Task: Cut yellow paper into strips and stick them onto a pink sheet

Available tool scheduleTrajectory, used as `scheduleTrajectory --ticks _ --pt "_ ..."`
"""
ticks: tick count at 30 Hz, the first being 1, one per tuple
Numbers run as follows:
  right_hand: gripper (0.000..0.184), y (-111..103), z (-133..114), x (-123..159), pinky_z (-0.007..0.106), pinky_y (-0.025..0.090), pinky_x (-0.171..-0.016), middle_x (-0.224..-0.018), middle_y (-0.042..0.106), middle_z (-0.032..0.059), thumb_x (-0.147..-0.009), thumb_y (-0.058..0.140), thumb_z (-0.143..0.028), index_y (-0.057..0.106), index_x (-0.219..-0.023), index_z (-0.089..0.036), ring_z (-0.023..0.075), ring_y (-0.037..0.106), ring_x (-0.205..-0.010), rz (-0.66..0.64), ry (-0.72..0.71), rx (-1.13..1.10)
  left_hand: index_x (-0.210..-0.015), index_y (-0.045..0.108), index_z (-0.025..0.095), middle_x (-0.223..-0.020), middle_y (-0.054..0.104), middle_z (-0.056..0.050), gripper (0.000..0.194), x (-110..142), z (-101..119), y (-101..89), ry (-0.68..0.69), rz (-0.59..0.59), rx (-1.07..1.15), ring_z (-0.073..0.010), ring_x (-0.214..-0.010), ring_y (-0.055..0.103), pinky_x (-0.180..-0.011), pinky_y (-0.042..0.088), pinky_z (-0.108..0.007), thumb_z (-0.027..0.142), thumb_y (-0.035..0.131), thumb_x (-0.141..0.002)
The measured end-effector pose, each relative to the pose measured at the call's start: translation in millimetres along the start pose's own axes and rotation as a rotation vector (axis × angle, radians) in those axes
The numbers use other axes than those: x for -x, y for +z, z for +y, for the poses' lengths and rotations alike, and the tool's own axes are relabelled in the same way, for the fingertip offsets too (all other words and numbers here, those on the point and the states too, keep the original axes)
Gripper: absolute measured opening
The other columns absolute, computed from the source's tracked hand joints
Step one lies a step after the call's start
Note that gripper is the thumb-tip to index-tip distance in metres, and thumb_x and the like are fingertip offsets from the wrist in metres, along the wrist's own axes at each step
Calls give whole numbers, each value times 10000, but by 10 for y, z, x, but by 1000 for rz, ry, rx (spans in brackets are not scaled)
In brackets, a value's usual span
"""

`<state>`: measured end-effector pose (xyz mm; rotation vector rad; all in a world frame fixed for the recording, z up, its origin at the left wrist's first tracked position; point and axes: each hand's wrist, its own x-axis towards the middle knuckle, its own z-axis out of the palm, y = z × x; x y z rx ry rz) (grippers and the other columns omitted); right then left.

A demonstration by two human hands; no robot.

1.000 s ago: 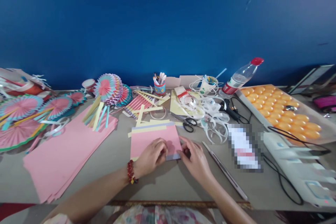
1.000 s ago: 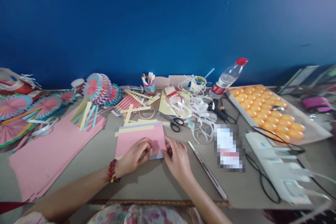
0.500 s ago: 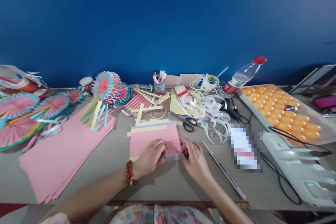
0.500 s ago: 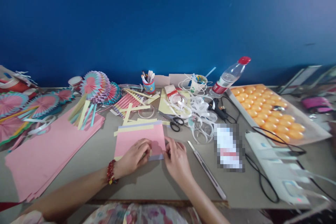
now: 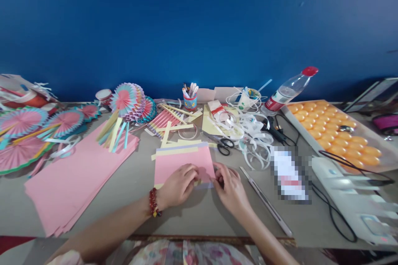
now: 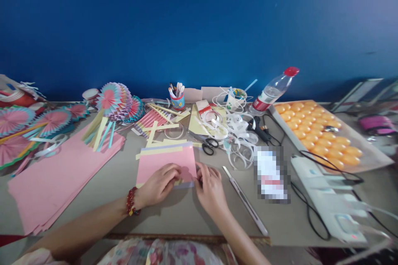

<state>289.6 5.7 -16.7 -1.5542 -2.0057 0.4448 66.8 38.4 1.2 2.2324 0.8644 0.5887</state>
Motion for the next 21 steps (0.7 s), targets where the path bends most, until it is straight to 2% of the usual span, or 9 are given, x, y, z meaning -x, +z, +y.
scheduleTrajectory --ticks 6,13,21 --pt "355 20 27 18 410 432 -854 -777 631 8 -899 484 -154 485 -1253 -182 219 602 -753 1 -9 24 -952 597 196 -1167 564 -97 246 23 -28 -13 53 -30 -17 -221 -1109 539 -968 471 -351 33 488 -803" --pt "330 8 12 14 406 428 -851 -780 629 15 -910 486 -167 489 -1240 -174 226 600 -771 9 -28 35 -979 650 192 -1147 571 -102 238 20 -38 -1 79 -12 -36 -216 -1087 549 -964 475 -344 55 501 -854" --pt "327 41 51 39 399 430 -839 -774 634 18 -917 491 -190 484 -1244 -173 231 601 -783 47 -42 50 -1060 675 185 -1121 573 -110 255 7 -45 -4 99 -27 -77 -217 -1053 550 -928 479 -343 143 440 -968"
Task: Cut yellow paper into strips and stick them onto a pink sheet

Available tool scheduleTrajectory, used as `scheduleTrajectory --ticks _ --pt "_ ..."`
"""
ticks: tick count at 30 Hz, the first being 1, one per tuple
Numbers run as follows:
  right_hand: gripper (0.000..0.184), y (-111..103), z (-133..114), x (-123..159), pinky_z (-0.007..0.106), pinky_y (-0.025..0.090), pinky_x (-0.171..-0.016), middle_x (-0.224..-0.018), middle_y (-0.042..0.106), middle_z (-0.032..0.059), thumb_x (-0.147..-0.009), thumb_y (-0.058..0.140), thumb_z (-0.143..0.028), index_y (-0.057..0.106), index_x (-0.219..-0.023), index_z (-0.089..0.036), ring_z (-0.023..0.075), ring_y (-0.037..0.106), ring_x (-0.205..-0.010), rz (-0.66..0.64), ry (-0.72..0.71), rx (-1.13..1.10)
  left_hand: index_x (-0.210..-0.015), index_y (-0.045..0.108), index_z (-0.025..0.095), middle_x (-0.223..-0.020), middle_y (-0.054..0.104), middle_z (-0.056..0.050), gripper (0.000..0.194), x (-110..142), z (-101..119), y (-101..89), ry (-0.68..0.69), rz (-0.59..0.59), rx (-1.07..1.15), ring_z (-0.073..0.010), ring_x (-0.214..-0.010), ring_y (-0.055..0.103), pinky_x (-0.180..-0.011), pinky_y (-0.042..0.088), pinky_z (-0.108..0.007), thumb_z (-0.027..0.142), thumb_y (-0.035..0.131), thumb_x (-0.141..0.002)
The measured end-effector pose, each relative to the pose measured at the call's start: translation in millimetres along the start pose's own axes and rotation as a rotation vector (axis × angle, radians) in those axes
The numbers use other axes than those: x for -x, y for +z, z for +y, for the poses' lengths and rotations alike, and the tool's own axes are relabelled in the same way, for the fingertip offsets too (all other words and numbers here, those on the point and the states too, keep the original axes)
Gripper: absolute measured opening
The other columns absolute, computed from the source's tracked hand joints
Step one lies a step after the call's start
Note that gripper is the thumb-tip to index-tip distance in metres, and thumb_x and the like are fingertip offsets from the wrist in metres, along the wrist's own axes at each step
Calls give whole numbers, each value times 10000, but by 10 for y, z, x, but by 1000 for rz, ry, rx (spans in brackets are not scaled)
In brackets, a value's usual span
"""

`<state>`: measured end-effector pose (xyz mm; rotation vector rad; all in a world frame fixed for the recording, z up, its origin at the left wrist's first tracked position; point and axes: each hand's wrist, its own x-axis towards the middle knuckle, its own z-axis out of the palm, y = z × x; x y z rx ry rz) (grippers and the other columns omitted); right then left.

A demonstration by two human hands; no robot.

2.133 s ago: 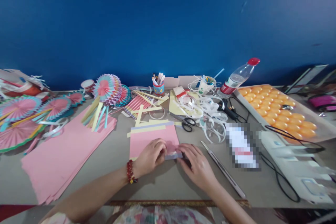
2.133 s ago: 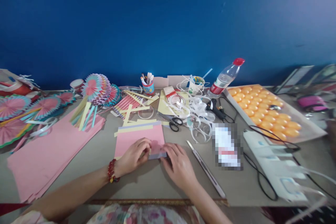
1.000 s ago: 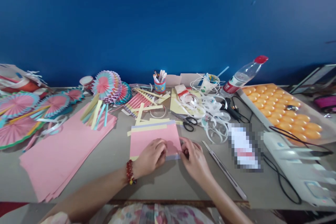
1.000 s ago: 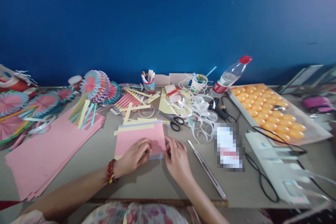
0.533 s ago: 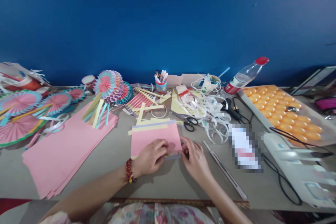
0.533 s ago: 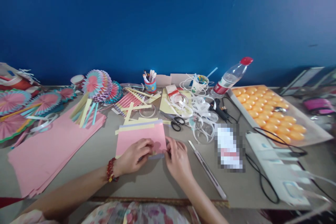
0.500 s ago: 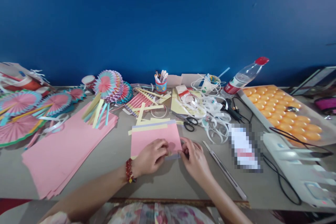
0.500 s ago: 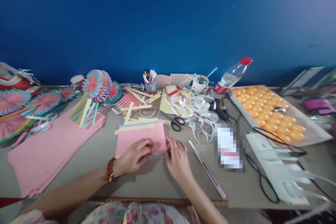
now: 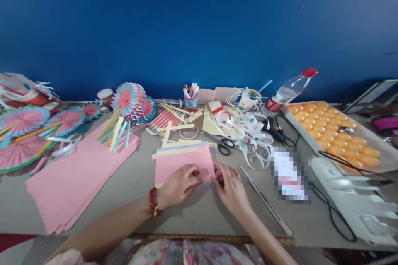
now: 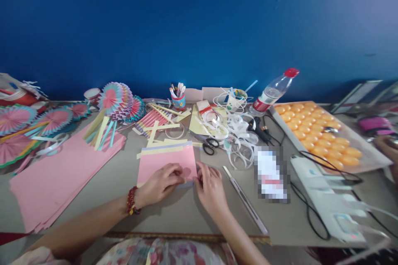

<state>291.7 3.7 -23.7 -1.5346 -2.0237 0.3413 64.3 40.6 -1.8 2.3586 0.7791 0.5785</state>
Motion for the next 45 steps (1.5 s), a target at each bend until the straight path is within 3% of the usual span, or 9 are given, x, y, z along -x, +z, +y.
scheduleTrajectory --ticks 9,12,15,20,25,28,32,39,45 --pt "308 -11 -12 -24 391 437 -820 -765 625 12 -922 490 -192 484 -1230 -180 226 592 -754 10 -11 -9 -1216 599 177 -1162 565 -120 276 -19 12 0 7 -29 -68 -231 -1077 534 -964 465 -377 181 439 -992" --pt "306 -23 -26 -29 382 436 -812 -755 623 6 -921 497 -198 488 -1226 -179 221 594 -741 18 -13 -17 -1169 604 172 -1162 572 -115 241 -14 7 4 2 -15 -48 -226 -1089 537 -981 467 -373 186 449 -984" --pt "311 -25 -23 -22 384 434 -824 -759 623 5 -927 494 -209 483 -1236 -184 223 598 -758 9 -6 -21 -1114 648 181 -1128 577 -113 272 -8 -6 21 49 -10 -83 -234 -1101 536 -992 465 -397 184 402 -999" --pt "303 -8 4 -14 390 433 -824 -775 619 13 -950 490 -238 480 -1245 -174 226 594 -769 1 -12 -17 -1205 646 221 -1150 578 -111 311 -4 -15 16 125 -27 -147 -247 -1134 525 -1065 424 -459 210 421 -992" --pt "303 3 19 -9 390 433 -829 -788 632 17 -955 486 -227 479 -1253 -168 224 599 -768 -1 -12 -5 -1271 589 174 -1237 571 -132 352 -21 19 -65 73 -33 -101 -221 -1155 538 -1040 461 -377 148 404 -972" --pt "296 -9 9 -10 392 436 -824 -785 638 25 -965 473 -241 489 -1249 -160 233 605 -778 -8 -13 11 -1212 623 154 -1230 572 -150 303 -35 39 -85 119 -87 -193 -246 -1158 533 -1073 432 -412 194 436 -976" --pt "291 -58 -31 -36 405 440 -834 -887 669 72 -972 452 -248 530 -1241 -168 253 619 -849 -36 -12 59 -1311 558 124 -1273 559 -163 355 -20 28 -67 201 -172 -356 -258 -1172 513 -1136 357 -443 214 418 -997" --pt "347 -142 -27 -101 404 461 -863 -1099 661 104 -956 443 -212 554 -1285 -207 246 629 -928 -97 -27 54 -1346 544 254 -1487 419 -101 369 60 -35 -96 286 -211 -373 -259 -1315 403 -1176 281 -476 257 487 -982" --pt "462 -244 37 -158 374 510 -793 -1057 681 97 -957 492 -301 490 -1412 -226 235 651 -868 -144 -18 -7 -1331 562 285 -1462 445 -96 354 107 -41 -76 264 -178 -389 -262 -1304 420 -1151 331 -459 278 514 -981"
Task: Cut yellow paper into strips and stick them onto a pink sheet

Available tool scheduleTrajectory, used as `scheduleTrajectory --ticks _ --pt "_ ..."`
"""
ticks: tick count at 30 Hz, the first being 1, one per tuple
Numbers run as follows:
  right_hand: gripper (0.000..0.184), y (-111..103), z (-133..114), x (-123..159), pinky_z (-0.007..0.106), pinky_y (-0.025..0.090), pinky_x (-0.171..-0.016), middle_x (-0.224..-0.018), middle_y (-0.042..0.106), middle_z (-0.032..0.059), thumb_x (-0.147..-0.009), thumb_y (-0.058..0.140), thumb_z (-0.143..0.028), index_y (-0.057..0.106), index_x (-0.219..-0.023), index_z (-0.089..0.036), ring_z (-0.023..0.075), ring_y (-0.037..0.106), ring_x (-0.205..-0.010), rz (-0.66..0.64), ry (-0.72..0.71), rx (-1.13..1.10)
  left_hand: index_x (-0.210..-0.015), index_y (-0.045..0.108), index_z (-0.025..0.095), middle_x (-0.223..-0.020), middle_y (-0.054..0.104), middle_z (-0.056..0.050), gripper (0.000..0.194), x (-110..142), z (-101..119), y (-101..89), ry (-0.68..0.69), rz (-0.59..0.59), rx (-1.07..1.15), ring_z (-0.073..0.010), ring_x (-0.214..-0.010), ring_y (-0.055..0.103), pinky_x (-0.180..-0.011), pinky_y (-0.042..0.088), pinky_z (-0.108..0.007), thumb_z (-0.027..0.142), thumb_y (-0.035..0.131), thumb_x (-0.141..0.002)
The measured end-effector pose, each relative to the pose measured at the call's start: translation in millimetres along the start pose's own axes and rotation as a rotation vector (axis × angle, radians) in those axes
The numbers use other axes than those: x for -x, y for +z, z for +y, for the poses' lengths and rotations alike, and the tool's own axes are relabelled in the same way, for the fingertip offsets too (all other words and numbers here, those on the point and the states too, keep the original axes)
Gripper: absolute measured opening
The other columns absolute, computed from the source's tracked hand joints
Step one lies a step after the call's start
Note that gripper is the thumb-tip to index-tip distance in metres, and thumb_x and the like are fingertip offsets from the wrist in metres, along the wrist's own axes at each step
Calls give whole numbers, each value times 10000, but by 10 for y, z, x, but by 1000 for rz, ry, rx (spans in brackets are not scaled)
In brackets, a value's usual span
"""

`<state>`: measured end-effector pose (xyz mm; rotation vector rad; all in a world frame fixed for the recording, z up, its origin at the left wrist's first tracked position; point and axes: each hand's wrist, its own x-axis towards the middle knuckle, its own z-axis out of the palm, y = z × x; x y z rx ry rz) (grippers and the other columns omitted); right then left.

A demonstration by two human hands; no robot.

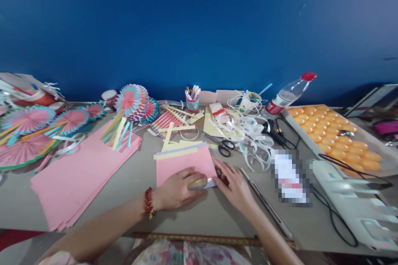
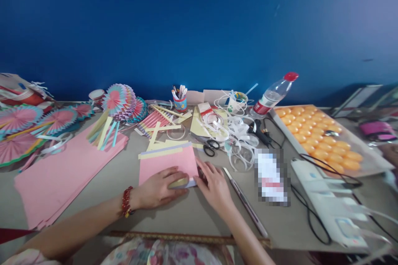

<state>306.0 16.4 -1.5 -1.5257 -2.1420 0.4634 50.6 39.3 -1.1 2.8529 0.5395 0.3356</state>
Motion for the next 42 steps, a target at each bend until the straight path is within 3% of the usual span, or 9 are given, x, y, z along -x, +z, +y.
scheduleTrajectory --ticks 7,20,24,26,28,30,34,38,42 --pt "433 -87 21 -9 374 524 -842 -1257 646 93 -969 492 -329 517 -1401 -302 239 648 -1013 -52 -20 -79 -1313 582 296 -1458 465 -81 358 11 15 9 -17 -3 -18 -258 -1291 447 -1143 352 -445 273 557 -956" --pt "397 -78 69 13 388 510 -933 -1297 641 86 -991 454 -323 549 -1376 -300 229 602 -1186 -60 -56 -112 -1331 579 324 -1440 497 -91 349 9 -12 78 58 25 -33 -217 -1315 458 -1180 290 -425 274 505 -994" --pt "373 -93 101 15 371 545 -878 -1139 713 84 -1018 369 -346 656 -1243 -271 227 662 -1066 -14 -11 -205 -1343 569 324 -1430 507 -92 363 13 -16 97 75 16 -26 -223 -1323 454 -1184 284 -428 274 509 -988" --pt "447 -151 135 19 341 573 -769 -989 737 89 -1040 272 -334 682 -1185 -231 211 701 -875 87 89 -303 -1336 574 333 -1425 514 -88 363 17 -18 100 69 30 -10 -229 -1320 458 -1182 282 -442 283 526 -980" --pt "436 -232 147 31 339 572 -759 -990 724 101 -1040 282 -320 690 -1151 -215 214 696 -848 212 138 -329 -1332 573 345 -1440 508 -71 362 21 -22 72 81 34 40 -227 -1331 450 -1191 267 -454 299 532 -976" --pt "324 -298 108 54 371 538 -887 -1152 676 110 -1009 409 -304 700 -1135 -238 248 651 -1048 222 43 -247 -1308 589 326 -1466 486 -66 344 27 -27 3 95 31 140 -223 -1343 445 -1205 243 -459 327 536 -968" --pt "341 -263 -74 117 445 486 -969 -1290 628 80 -965 487 -236 650 -1256 -310 262 579 -1166 -47 -234 -5 -1227 628 273 -1449 504 -83 301 72 -32 -191 -5 72 290 -249 -1364 440 -1212 206 -517 340 537 -947" --pt "355 -110 -158 157 578 377 -1066 -1335 618 80 -949 535 -253 626 -1290 -290 294 529 -1220 -137 -287 142 -1519 332 223 -1552 384 -114 622 213 -4 -298 -54 -34 181 -276 -1458 297 -1220 115 -547 437 524 -967" --pt "362 -76 -164 157 612 352 -1072 -1340 627 55 -947 528 -224 631 -1280 -320 293 521 -1236 -140 -283 177 -1587 82 185 -1599 281 -110 889 451 30 -247 -86 -122 82 -258 -1489 224 -1235 81 -472 655 461 -934"
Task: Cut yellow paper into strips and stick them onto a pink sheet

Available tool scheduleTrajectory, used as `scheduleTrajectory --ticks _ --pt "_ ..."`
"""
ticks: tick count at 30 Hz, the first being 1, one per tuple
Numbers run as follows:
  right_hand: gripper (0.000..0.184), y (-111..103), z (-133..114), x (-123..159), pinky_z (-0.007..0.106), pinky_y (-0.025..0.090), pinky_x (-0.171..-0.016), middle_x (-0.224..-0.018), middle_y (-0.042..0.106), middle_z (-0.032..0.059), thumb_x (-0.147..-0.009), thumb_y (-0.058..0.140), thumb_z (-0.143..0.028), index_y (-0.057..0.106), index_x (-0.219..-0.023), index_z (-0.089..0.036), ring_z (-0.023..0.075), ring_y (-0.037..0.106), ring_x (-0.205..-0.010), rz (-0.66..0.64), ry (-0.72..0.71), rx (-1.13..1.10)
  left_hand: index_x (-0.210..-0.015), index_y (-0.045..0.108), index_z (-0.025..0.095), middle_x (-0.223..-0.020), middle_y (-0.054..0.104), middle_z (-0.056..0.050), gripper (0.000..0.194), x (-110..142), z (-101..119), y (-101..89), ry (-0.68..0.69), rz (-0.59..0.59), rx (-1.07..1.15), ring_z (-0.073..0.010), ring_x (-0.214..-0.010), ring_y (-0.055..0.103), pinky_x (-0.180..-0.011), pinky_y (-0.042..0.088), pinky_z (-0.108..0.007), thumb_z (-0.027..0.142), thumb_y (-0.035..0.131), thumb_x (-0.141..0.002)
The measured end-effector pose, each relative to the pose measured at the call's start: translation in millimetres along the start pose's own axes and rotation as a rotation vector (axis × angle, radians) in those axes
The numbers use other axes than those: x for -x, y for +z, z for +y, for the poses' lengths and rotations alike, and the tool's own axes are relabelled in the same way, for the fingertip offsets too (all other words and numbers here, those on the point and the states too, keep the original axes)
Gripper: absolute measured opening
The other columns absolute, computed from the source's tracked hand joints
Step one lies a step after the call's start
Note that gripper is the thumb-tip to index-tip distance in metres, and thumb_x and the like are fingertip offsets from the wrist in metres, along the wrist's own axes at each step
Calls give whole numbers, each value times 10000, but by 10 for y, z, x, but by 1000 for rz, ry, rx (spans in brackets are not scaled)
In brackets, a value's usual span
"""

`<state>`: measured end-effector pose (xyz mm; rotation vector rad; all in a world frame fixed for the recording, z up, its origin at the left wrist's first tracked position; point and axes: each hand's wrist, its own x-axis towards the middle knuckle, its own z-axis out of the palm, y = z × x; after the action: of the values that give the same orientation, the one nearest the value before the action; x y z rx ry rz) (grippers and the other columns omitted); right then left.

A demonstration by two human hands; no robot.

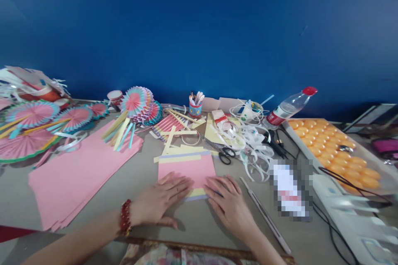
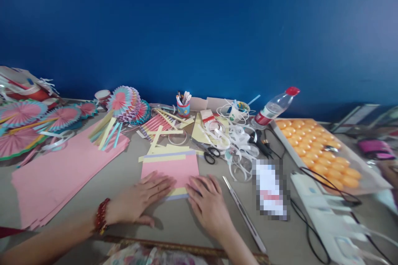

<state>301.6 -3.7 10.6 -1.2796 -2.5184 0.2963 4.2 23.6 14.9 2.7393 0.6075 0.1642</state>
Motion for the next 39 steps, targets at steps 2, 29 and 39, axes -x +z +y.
scheduleTrajectory --ticks 2,29,39 --pt "373 -21 -2 -12 620 350 -1071 -1337 632 47 -945 522 -208 630 -1279 -332 291 524 -1237 8 4 -6 -1588 42 188 -1602 269 -108 927 106 -10 45 -23 -14 -23 -257 -1487 229 -1234 81 -461 699 431 -919" --pt "286 -81 359 -556 374 526 -906 -1107 732 90 -924 477 -203 713 -1082 -229 232 675 -1031 184 24 -199 -1585 97 226 -1617 230 -97 708 256 -150 12 -269 88 -178 -270 -1498 191 -1214 4 -532 548 370 -1017" --pt "324 83 427 -1719 372 489 -958 -1197 695 87 -888 569 -224 665 -1197 -213 251 636 -1104 163 16 -169 -1489 384 262 -1520 434 -85 585 229 -150 98 -297 153 -194 -275 -1415 358 -1215 120 -557 522 500 -978"
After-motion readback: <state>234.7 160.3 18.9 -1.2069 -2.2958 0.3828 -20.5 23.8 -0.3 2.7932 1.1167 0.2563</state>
